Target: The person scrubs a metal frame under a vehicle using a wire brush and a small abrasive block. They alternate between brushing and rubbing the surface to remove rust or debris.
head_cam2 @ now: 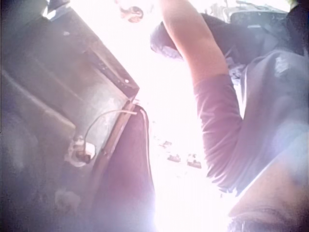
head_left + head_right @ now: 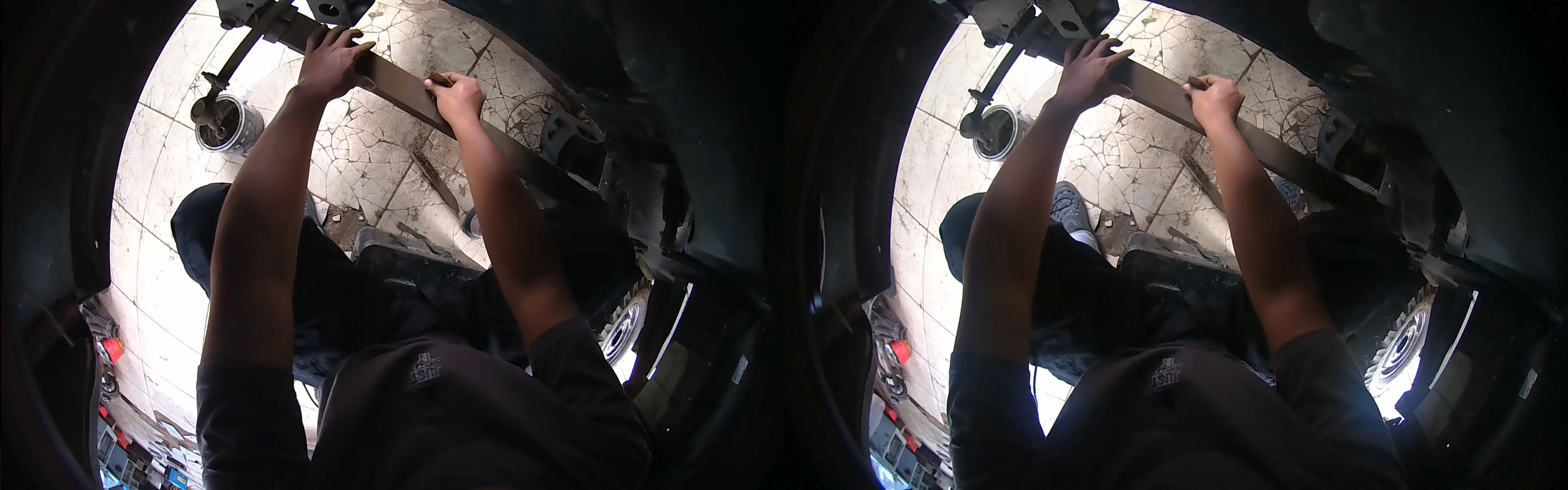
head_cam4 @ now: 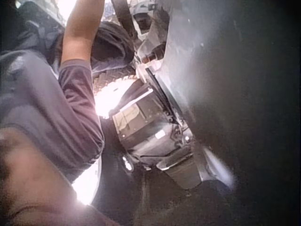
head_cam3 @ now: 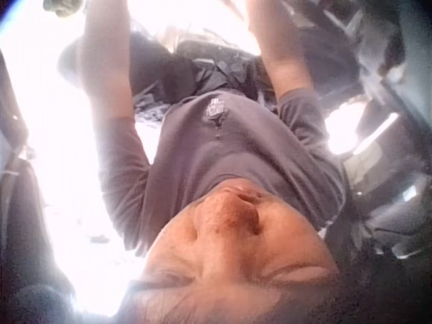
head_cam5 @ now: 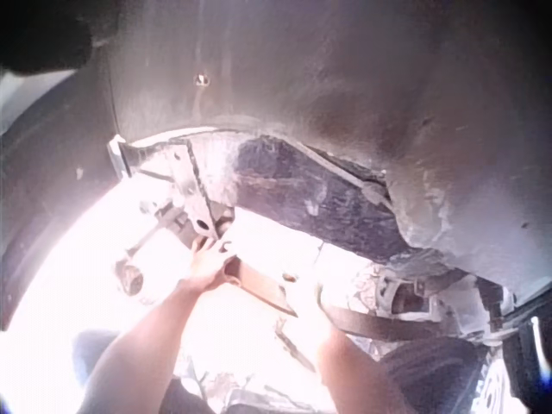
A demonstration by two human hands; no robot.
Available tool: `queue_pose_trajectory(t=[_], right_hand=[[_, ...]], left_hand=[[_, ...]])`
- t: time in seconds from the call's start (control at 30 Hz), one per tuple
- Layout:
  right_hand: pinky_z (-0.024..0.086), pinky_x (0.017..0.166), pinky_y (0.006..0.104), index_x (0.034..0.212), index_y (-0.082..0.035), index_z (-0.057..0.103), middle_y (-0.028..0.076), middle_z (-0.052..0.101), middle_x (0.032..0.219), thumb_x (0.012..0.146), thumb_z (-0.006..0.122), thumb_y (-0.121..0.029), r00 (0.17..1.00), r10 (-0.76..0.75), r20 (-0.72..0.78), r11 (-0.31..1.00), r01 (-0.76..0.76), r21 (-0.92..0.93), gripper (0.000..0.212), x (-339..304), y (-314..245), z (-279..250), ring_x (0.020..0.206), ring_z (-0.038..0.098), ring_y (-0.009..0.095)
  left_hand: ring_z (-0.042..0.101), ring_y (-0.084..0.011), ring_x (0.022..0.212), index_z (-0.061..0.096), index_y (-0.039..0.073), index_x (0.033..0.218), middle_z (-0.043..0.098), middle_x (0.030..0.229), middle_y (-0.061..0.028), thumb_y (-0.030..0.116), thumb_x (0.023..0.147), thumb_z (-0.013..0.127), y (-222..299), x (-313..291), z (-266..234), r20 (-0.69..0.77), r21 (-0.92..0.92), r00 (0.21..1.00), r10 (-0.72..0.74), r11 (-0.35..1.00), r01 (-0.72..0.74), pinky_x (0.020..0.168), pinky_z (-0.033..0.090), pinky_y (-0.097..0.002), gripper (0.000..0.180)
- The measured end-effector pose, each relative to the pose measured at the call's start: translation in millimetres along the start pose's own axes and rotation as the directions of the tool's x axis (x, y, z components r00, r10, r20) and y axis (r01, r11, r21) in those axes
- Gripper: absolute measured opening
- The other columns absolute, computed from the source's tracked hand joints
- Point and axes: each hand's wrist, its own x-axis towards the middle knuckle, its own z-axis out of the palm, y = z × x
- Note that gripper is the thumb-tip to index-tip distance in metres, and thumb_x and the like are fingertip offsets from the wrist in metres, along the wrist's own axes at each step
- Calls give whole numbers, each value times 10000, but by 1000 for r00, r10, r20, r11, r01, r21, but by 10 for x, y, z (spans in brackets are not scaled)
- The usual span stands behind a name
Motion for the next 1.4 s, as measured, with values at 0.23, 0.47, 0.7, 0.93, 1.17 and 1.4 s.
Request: queue_pose_trajectory(t=[0.23, 0.47, 0.7, 0.93, 1.17, 1.4], right_hand=[[549, 695, 304, 1040, -28, 795, 69, 781, 836, 846, 860, -253, 971, 212, 107, 859, -237, 453, 304, -1651, 837, 280, 740, 709, 121], [548, 760, 344, 1016, -80, 795, 70, 766, 813, 854, 831, -344, 984, 123, 131, 888, -168, 429, 311, -1440, 794, 358, 769, 727, 199], [532, 933, 432, 1318, -108, 609, 164, 723, 1127, 843, 794, -159, 997, 72, 23, 943, -76, 324, 513, -1573, 690, 229, 1031, 699, 342], [510, 1032, 457, 1495, -127, 532, 232, 690, 1285, 861, 750, -247, 900, -23, 436, 995, -23, 101, 681, -1913, 905, 440, 1191, 662, 407], [514, 1018, 456, 1496, -197, 509, 188, 582, 1423, 830, 831, -386, 985, 138, 99, 873, -74, -482, 763, -1416, 1993, 508, 1215, 645, 367], [507, 1023, 513, 1490, -136, 425, 214, 567, 1339, 866, 752, -284, 856, 318, 408, 817, -29, -576, 720, -1584, 2718, 580, 1210, 622, 437]], left_hand=[[354, -250, 1518, 614, 236, 1435, 496, 1554, -25, 567, 733, 834, -118, -174, 174, -258, -72, 962, 94, 991, -116, 1262, 199, -512, 807], [309, -280, 1556, 618, 177, 1432, 434, 1617, -117, 446, 812, 838, 531, -762, 245, -128, -225, 961, 246, 936, -269, 1266, 239, -474, 711], [636, -306, 1228, 651, 57, 1352, 686, 1280, -169, 502, 1005, 652, 1497, -1404, 916, 274, -912, 894, -355, 198, 358, 1033, 505, -424, 564], [696, -210, 982, 607, 75, 1321, 688, 1164, -143, 188, 1099, 492, 1773, -1917, 1943, 776, -614, 555, -299, -555, 561, 794, 595, -403, 274], [680, -197, 689, 639, 55, 1188, 716, 948, -95, 259, 1109, 422, 1254, -1889, 1596, 814, -560, 348, -466, -468, 684, 569, 556, -341, 308], [640, -186, 591, 680, -1, 1048, 682, 765, -83, 479, 1059, 526, 1269, -2044, 1561, 777, -604, 457, -432, -310, 734, 526, 469, -344, 505]])
